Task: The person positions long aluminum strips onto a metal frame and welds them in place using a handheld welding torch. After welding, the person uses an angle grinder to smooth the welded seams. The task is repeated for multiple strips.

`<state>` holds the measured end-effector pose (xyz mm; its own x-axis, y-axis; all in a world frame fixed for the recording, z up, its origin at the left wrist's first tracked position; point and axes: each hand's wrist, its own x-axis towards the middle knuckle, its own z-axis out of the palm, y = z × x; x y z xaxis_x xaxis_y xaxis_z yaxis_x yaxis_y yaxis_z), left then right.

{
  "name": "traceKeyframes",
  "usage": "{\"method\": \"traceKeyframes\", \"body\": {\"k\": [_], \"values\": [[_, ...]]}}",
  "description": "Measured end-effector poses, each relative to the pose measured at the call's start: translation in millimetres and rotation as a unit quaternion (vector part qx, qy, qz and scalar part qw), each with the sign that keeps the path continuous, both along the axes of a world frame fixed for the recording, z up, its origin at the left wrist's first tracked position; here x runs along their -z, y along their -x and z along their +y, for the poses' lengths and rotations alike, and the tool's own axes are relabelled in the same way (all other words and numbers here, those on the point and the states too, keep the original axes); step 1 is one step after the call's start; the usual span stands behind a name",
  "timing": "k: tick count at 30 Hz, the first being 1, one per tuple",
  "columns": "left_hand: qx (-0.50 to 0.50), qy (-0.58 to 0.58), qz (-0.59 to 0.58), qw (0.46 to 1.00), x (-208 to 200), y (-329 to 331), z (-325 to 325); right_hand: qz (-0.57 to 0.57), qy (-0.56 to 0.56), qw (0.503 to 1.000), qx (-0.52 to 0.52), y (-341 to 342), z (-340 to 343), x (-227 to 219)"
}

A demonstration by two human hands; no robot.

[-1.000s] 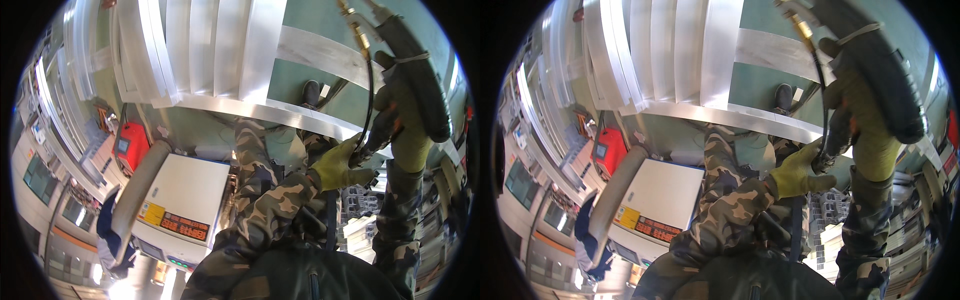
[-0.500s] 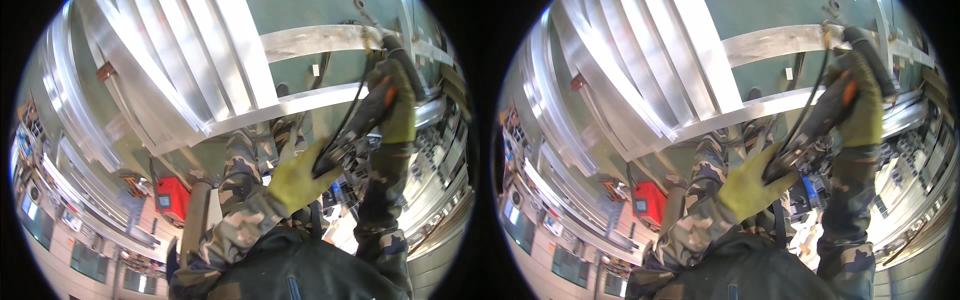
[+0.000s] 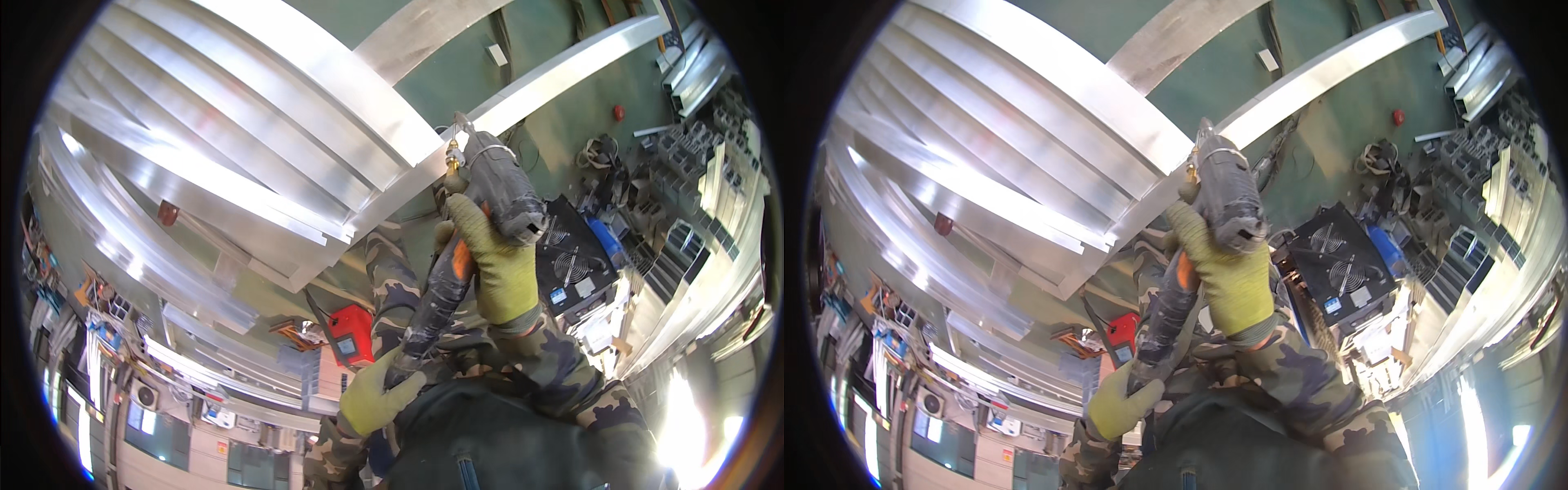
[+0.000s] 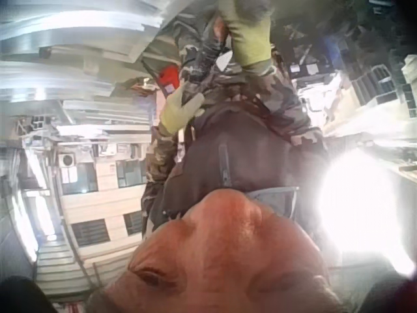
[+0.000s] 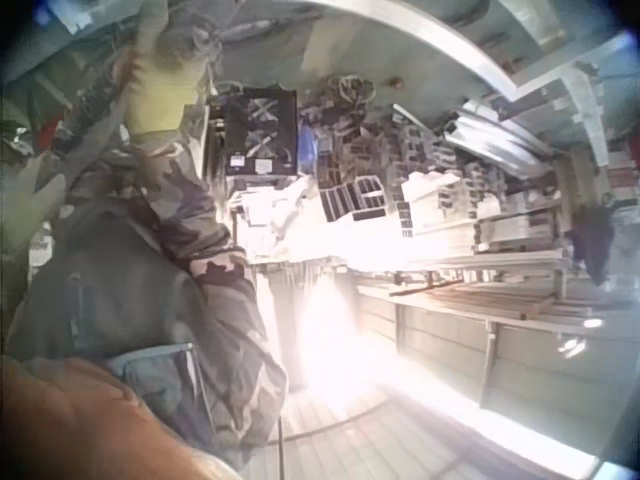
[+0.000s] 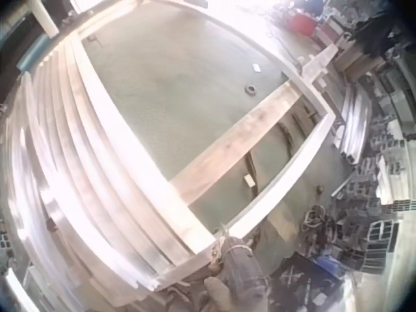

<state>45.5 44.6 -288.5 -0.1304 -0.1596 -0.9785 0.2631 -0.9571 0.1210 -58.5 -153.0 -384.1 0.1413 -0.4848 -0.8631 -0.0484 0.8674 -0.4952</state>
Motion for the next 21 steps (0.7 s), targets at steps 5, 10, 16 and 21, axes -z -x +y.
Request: {"method": "traceKeyframes", "body": {"k": [5,10,16,21], "values": [[0.058,-0.014,0.041,0.997,9,-37,77,0.011,0.003,1.0,-0.002,-25,57,-1],[0.001,-0.059,0.085,0.995,38,-60,132,0.11,0.012,0.994,-0.022,-38,109,11],[0.068,-0.048,0.086,0.993,79,-83,149,0.158,0.082,0.983,-0.055,-54,127,24],[0.048,-0.02,0.109,0.993,94,-97,152,0.159,0.093,0.98,-0.079,-50,148,41]]}}
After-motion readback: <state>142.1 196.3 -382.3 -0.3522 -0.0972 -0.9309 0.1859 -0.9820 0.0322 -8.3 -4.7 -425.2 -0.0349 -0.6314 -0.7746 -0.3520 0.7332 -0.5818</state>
